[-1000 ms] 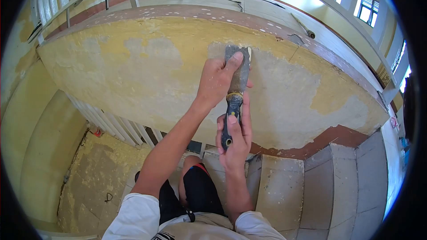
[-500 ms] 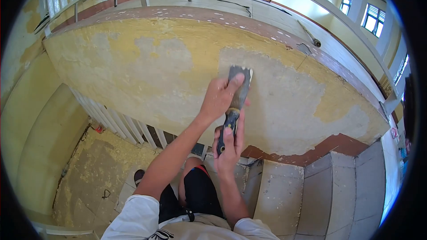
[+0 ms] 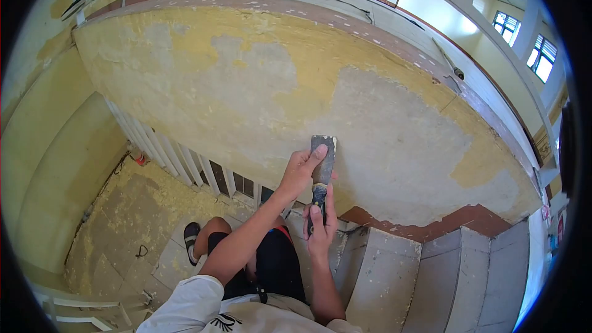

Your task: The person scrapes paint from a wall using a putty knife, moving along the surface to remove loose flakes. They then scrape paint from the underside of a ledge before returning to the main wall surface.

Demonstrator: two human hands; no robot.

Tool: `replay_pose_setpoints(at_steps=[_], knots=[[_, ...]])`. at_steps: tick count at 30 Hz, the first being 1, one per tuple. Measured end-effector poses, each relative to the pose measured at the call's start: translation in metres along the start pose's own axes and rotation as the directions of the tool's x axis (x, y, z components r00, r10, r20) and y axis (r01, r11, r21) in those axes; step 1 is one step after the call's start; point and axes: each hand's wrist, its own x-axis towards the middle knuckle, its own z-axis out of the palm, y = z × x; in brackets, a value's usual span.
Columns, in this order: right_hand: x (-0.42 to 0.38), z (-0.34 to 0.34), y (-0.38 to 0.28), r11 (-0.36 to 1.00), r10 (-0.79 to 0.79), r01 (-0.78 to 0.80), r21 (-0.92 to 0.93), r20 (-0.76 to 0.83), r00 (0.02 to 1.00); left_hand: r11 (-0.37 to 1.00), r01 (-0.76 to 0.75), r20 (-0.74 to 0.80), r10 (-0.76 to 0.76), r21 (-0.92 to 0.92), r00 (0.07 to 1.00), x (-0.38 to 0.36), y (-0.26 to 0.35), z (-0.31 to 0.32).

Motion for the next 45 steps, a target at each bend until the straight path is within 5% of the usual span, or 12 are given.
replay_pose_setpoints(at_steps=[22,33,36,42,45], knots=[[0.018,-0.003,-0.042,0.989,0.008,-0.002,-0.148,0.042,0.999,0.995,-0.067,-0.013,0.066,-0.071,0.998,0.011,0.023,0.005],[0.027,0.019,-0.053,0.999,-0.031,0.034,-0.038,0.084,0.996,0.99,-0.136,-0.054,0.134,-0.032,0.99,0.018,0.05,0.0],[0.026,0.016,-0.045,1.0,-0.002,0.002,0.008,0.064,0.998,0.998,-0.032,-0.005,0.032,0.056,0.999,0.009,0.045,0.003],[0.037,0.041,-0.075,0.996,-0.04,0.035,0.081,0.06,0.997,0.99,-0.139,0.029,0.138,0.031,0.99,0.026,0.093,0.003],[0.026,0.043,-0.058,0.993,0.009,-0.009,0.12,-0.001,1.0,0.996,-0.017,0.023,0.015,0.085,1.0,0.018,0.072,-0.006]])
